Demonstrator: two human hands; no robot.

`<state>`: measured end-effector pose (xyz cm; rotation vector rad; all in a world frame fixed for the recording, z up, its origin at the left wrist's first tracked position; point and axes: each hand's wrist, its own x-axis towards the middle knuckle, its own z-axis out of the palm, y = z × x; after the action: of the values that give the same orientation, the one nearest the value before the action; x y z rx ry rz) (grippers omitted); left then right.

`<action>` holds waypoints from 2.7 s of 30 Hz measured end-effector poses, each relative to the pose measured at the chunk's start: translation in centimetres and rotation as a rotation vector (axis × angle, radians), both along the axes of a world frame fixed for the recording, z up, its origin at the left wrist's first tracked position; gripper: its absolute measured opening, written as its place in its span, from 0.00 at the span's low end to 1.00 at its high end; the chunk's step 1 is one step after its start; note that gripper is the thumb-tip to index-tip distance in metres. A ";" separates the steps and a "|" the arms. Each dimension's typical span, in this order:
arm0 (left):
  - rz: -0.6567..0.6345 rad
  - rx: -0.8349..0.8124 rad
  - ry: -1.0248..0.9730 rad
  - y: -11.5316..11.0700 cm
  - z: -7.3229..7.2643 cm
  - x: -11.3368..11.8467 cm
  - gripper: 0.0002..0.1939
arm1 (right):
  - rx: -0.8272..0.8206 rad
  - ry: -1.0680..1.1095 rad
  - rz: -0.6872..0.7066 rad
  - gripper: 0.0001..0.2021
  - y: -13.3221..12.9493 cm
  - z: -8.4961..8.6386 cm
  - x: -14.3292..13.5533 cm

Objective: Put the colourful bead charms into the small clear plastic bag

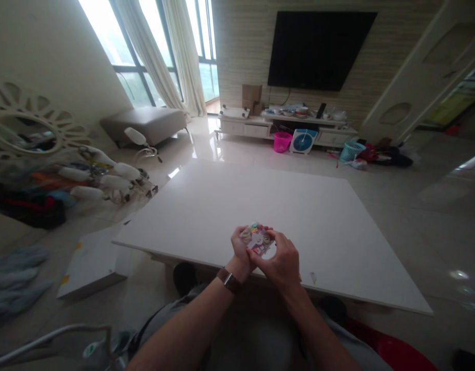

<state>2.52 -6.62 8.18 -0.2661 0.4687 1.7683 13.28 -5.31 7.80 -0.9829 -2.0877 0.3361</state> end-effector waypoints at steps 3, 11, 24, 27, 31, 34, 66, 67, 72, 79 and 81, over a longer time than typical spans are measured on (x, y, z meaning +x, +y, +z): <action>-0.040 -0.022 0.023 -0.1 0.2 0.0 0.13 | 0.004 -0.001 -0.005 0.24 -0.1 0.1 0.0; -0.057 -0.031 0.092 -0.1 0.4 -0.2 0.16 | 0.014 -0.026 0.002 0.26 -0.1 0.4 -0.1; -0.042 -0.016 0.085 0.2 -0.2 -0.4 0.15 | -0.258 0.182 0.041 0.27 0.2 0.9 0.1; -0.025 -0.013 0.092 0.4 -0.3 -0.3 0.15 | -0.404 0.286 0.051 0.24 0.5 1.2 0.2; -0.022 -0.040 0.078 0.4 -0.2 -0.3 0.13 | -0.493 0.463 0.045 0.23 1.6 1.0 0.9; -0.028 -0.041 0.064 0.3 0.0 -0.3 0.12 | -0.584 0.716 0.039 0.26 3.2 0.6 2.1; -0.359 -0.192 0.111 -1.8 -2.1 1.9 0.13 | -0.240 -0.451 0.074 0.19 5.0 -13.4 14.7; -0.365 -0.192 0.109 -1.8 -2.2 2.0 0.13 | -0.251 -0.453 0.096 0.19 4.9 -13.2 14.0; -0.417 -0.207 0.131 -1.8 -2.8 2.1 0.15 | -0.225 -0.257 0.129 0.19 4.5 -8.9 10.8; -0.643 -0.210 0.165 -1.2 -4.6 2.9 0.17 | -0.270 -0.125 0.532 0.44 2.7 -1.8 8.5; -0.667 -0.224 0.210 -1.1 -5.4 3.3 0.17 | -0.301 -0.214 0.592 0.47 2.5 -1.7 8.2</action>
<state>5.82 -7.70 2.74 -0.0626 0.8040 1.0939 21.50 -2.77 6.15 -0.5551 -2.5523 0.8981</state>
